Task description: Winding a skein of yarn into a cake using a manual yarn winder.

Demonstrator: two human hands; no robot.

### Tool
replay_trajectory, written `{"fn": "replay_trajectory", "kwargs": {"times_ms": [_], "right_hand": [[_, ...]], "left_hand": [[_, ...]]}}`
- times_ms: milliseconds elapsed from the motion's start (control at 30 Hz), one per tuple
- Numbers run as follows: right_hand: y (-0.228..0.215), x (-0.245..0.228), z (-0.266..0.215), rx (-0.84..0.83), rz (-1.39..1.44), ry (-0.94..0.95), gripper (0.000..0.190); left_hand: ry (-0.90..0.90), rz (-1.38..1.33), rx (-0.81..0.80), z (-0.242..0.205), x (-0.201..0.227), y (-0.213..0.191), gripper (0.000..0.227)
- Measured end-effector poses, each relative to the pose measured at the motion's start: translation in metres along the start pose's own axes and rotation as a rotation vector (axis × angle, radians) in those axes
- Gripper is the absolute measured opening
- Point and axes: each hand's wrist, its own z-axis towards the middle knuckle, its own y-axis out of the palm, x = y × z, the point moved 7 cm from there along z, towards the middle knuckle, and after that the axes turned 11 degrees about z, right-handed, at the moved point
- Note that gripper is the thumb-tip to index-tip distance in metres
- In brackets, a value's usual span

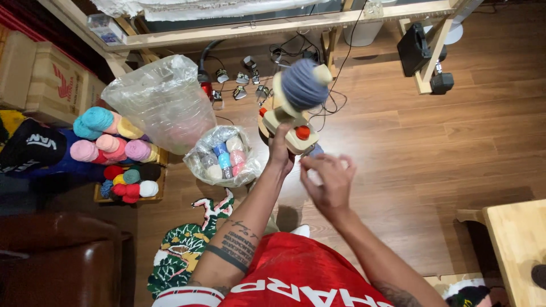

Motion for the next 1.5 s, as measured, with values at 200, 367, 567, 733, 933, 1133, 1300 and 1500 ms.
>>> {"fn": "replay_trajectory", "kwargs": {"times_ms": [200, 367, 567, 733, 933, 1133, 1300, 1500], "right_hand": [[0.013, 0.016, -0.016, -0.097, -0.084, -0.237, 0.022], [-0.003, 0.079, -0.003, -0.103, -0.231, -0.245, 0.02], [-0.025, 0.035, 0.03, -0.029, -0.212, -0.266, 0.022], [-0.001, 0.012, 0.001, -0.035, -0.102, -0.237, 0.022], [0.018, 0.032, -0.034, -0.105, -0.104, -0.245, 0.013], [-0.004, 0.082, -0.014, -0.141, -0.238, -0.191, 0.018], [-0.034, 0.066, 0.026, -0.071, -0.212, -0.155, 0.023], [0.006, 0.012, -0.017, -0.109, -0.044, -0.092, 0.016]], "left_hand": [[-0.062, -0.083, 0.043, -0.006, 0.014, 0.009, 0.06], [-0.067, -0.084, 0.012, -0.016, 0.021, 0.013, 0.057], [-0.047, -0.002, 0.042, -0.011, 0.013, 0.004, 0.053], [0.008, -0.011, 0.023, 0.013, 0.002, -0.007, 0.048], [0.006, -0.052, -0.003, -0.006, 0.012, 0.003, 0.049], [-0.074, -0.03, -0.075, -0.025, 0.017, 0.01, 0.052], [0.026, -0.017, -0.064, 0.009, 0.001, -0.005, 0.049], [0.024, -0.041, -0.041, 0.005, 0.013, 0.013, 0.057]]}}
